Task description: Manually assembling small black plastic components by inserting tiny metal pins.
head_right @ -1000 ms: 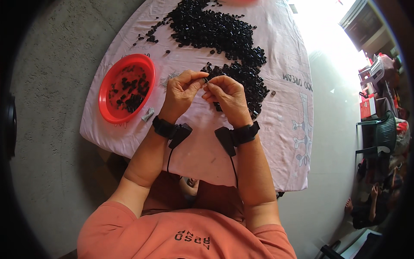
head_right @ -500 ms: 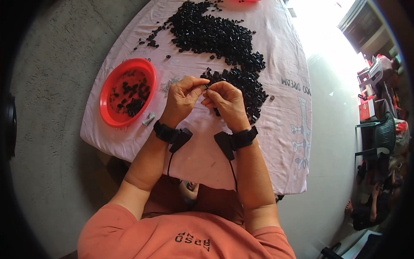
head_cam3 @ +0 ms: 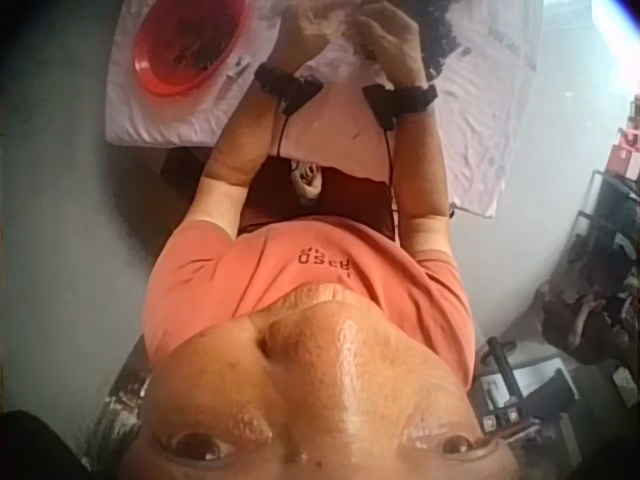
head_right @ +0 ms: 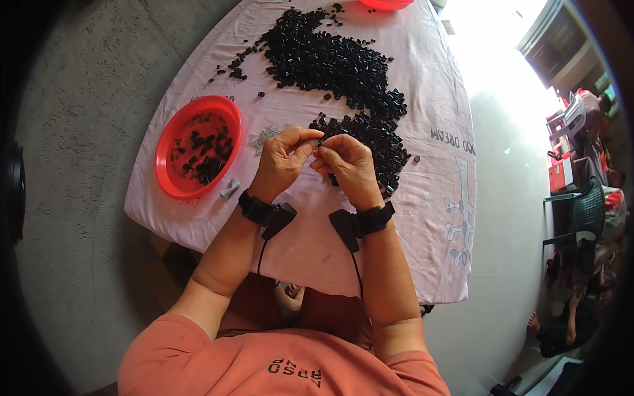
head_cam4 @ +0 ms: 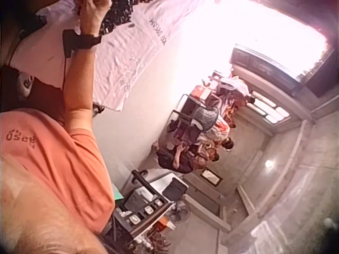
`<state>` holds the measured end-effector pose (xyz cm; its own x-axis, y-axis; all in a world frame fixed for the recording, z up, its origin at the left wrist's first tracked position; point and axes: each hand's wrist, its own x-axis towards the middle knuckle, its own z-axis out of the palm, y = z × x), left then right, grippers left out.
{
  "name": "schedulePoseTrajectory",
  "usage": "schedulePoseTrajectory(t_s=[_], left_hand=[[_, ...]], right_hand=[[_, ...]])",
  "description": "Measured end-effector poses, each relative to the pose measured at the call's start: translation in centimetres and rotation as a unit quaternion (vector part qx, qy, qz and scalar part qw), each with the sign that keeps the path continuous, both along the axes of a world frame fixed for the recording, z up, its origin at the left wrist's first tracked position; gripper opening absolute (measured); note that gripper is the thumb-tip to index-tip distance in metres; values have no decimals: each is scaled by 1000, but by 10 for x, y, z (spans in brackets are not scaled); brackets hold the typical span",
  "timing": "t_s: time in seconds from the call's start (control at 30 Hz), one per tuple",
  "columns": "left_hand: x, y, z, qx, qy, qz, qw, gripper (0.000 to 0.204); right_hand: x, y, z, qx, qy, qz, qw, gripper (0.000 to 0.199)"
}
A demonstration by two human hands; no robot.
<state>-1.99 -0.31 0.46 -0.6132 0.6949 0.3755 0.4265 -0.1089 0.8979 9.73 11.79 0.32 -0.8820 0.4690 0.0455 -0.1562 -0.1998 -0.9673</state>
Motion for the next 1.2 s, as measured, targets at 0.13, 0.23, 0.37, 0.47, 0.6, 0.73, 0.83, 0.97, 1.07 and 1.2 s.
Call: schedulePoseTrajectory(t_s=[0.13,0.23,0.37,0.47,0.6,0.73,0.83,0.97,1.07,1.2], left_hand=[[1,0,1,0,3,1,1000,17],[1,0,1,1,8,4,1000,16],[1,-1,2,-6,10,9,1000,16],[1,-1,0,-3,10,7,1000,16],[2,0,4,-2,3,2,1000,17],[0,-1,0,5,-4,-4,1000,18],[-1,0,0,7,0,-4,1000,17],[-2,0,-1,13,-25,-6,1000,17],[0,0,1,8,-42,-3,999,17],[-2,-1,-1,4,-32,-1,999,17]], right_hand=[[0,0,0,1,2,2,1000,9],[0,0,1,0,0,3,1000,8],[0,0,1,-1,-3,7,1000,8],[0,-1,2,3,-5,3,1000,8],[1,2,0,6,-7,5,1000,9],[0,0,1,0,-2,2,1000,10],[0,1,0,-2,4,5,1000,9],[-1,-1,2,1,4,-1,1000,8],[0,-1,4,6,0,-5,1000,8],[1,-1,5,2,-2,-2,1000,8]])
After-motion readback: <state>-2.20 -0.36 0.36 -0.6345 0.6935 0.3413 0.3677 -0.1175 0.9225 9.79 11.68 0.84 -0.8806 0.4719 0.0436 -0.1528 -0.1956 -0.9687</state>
